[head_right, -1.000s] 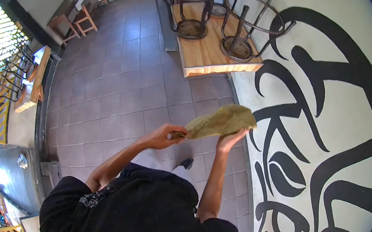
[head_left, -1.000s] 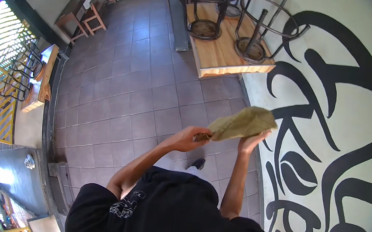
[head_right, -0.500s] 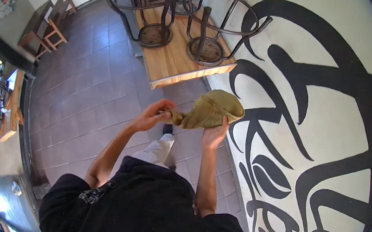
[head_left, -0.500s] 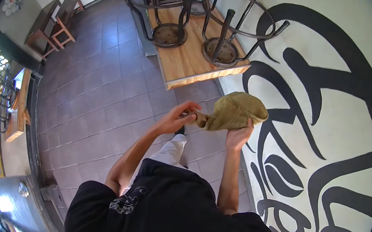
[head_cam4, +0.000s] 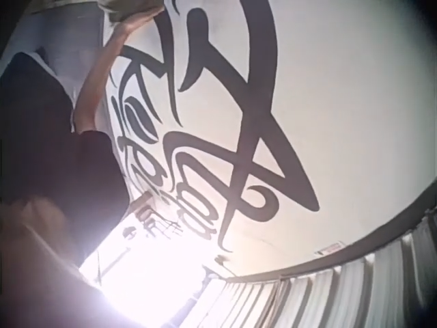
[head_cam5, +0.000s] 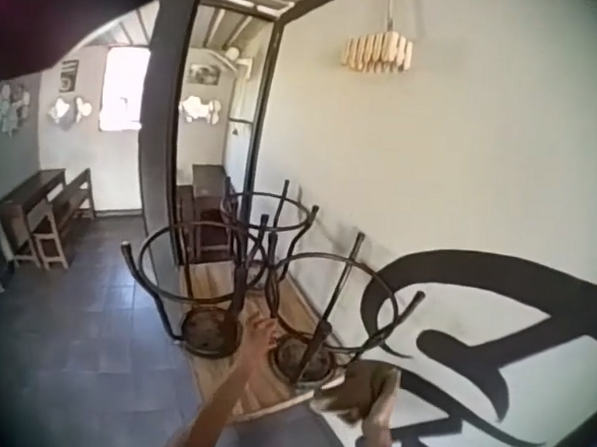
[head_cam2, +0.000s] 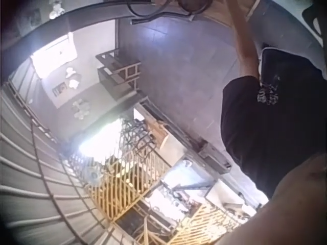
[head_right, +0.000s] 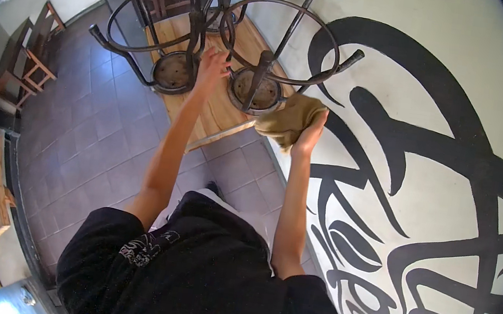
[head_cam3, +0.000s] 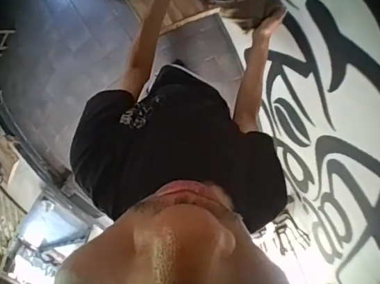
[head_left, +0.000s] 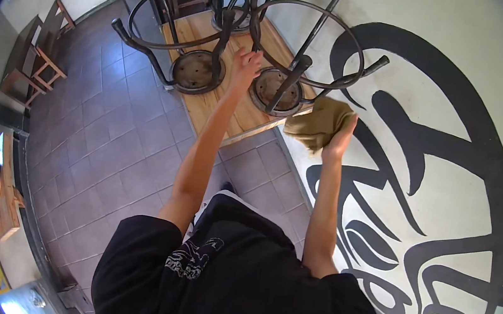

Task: The recorder is cleaning metal bar stools with a cloth in a restaurant area.

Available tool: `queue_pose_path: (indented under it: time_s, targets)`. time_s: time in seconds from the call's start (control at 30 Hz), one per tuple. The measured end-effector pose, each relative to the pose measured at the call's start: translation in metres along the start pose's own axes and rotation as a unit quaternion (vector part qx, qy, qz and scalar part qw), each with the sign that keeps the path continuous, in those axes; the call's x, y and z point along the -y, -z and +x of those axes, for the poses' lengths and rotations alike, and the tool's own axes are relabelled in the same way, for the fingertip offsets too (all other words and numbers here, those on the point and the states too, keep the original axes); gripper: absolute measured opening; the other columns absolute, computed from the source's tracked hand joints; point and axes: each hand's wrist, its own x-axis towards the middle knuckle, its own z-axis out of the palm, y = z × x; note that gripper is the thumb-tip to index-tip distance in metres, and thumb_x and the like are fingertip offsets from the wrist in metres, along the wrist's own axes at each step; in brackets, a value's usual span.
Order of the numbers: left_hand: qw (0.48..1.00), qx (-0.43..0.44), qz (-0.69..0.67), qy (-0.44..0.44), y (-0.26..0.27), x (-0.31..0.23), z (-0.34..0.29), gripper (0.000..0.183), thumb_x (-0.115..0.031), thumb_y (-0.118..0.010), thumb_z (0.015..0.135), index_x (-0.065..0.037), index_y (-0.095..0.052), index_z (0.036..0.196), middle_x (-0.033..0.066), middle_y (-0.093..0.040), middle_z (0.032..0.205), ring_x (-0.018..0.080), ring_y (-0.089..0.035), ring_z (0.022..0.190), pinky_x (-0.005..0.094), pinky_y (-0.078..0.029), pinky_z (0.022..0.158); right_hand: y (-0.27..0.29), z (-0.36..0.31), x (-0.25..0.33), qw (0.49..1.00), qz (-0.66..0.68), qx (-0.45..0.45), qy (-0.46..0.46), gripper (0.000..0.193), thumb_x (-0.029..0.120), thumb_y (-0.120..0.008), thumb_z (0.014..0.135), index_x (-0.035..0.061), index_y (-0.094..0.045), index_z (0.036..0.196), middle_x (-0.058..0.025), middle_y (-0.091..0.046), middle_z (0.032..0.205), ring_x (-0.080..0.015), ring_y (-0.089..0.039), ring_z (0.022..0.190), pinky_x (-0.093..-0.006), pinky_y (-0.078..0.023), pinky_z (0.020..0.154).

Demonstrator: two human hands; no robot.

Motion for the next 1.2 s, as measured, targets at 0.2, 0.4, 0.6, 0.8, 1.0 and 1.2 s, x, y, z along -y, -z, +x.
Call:
queue_pose_path:
  time_s: [0.2, 0.4, 0.6, 0.8, 1.0, 1.2]
  targets:
    - [0.996, 0.053, 0.069, 0.021, -0.005, -0.003, 0.043, 0.057, -0.012, -0.064, 0.086, 0.000, -0.030, 0.129, 0.0114, -0.057, 0.105, 0.0189, -0.062, 0.090, 0.0296, -0.055, 0.061, -0.035, 0.051, 0.003, 0.997, -0.077, -0.014, 0.003, 0.046, 0.042, -0.052, 0.095, -0.0010, -0.060, 0.109, -0.0069, -0.062, 0.102, -0.0168, -0.057, 0.089, -0.0320, -0.046, 0.081]
    - [0.987, 0.017, 0.155, -0.027, -0.026, -0.012, 0.016, 0.052, -0.001, -0.056, 0.086, 0.003, -0.025, 0.127, 0.0122, -0.058, 0.092, 0.0234, -0.068, 0.069, 0.0307, -0.057, 0.054, -0.028, 0.060, -0.021, 0.999, -0.002, -0.039, 0.004, 0.032, 0.026, -0.045, 0.094, 0.0005, -0.058, 0.109, -0.0076, -0.062, 0.099, -0.0195, -0.059, 0.090, -0.0346, -0.047, 0.082]
    - [0.994, 0.055, 0.089, -0.013, -0.028, -0.012, 0.005, 0.061, 0.002, -0.053, 0.087, 0.003, -0.014, 0.133, 0.0134, -0.057, 0.095, 0.0238, -0.068, 0.068, 0.0306, -0.056, 0.052, -0.033, 0.064, -0.024, 0.993, -0.093, -0.072, 0.021, 0.045, 0.043, -0.050, 0.095, 0.0013, -0.057, 0.110, -0.0088, -0.062, 0.102, -0.0167, -0.057, 0.089, -0.0320, -0.046, 0.082]
    - [0.993, 0.071, 0.087, -0.025, -0.019, -0.011, 0.004, 0.062, 0.001, -0.055, 0.087, 0.005, -0.015, 0.134, 0.0110, -0.055, 0.092, 0.0199, -0.065, 0.063, 0.0295, -0.056, 0.052, -0.039, 0.048, -0.026, 0.990, -0.086, -0.092, 0.072, 0.042, 0.041, -0.049, 0.096, 0.0008, -0.060, 0.099, -0.0075, -0.065, 0.087, -0.0166, -0.059, 0.076, -0.0305, -0.048, 0.074]
    - [0.989, 0.077, 0.124, 0.000, -0.012, -0.015, -0.002, 0.051, -0.002, -0.056, 0.088, 0.003, -0.026, 0.129, 0.0100, -0.054, 0.090, 0.0161, -0.062, 0.070, 0.0281, -0.053, 0.051, -0.036, 0.025, -0.018, 0.986, -0.096, -0.118, 0.071, 0.044, 0.045, -0.052, 0.095, 0.0017, -0.059, 0.100, -0.0069, -0.063, 0.092, -0.0168, -0.060, 0.083, -0.0315, -0.049, 0.077]
    - [0.995, 0.090, 0.021, -0.030, 0.032, 0.046, 0.027, 0.029, -0.012, -0.053, 0.091, -0.004, -0.041, 0.116, 0.0039, -0.050, 0.088, 0.0112, -0.054, 0.073, 0.0241, -0.048, 0.069, -0.022, 0.015, -0.015, 0.992, -0.058, -0.105, 0.030, 0.041, 0.040, -0.053, 0.095, 0.0027, -0.057, 0.112, -0.0078, -0.061, 0.104, -0.0193, -0.059, 0.093, -0.0337, -0.047, 0.083]
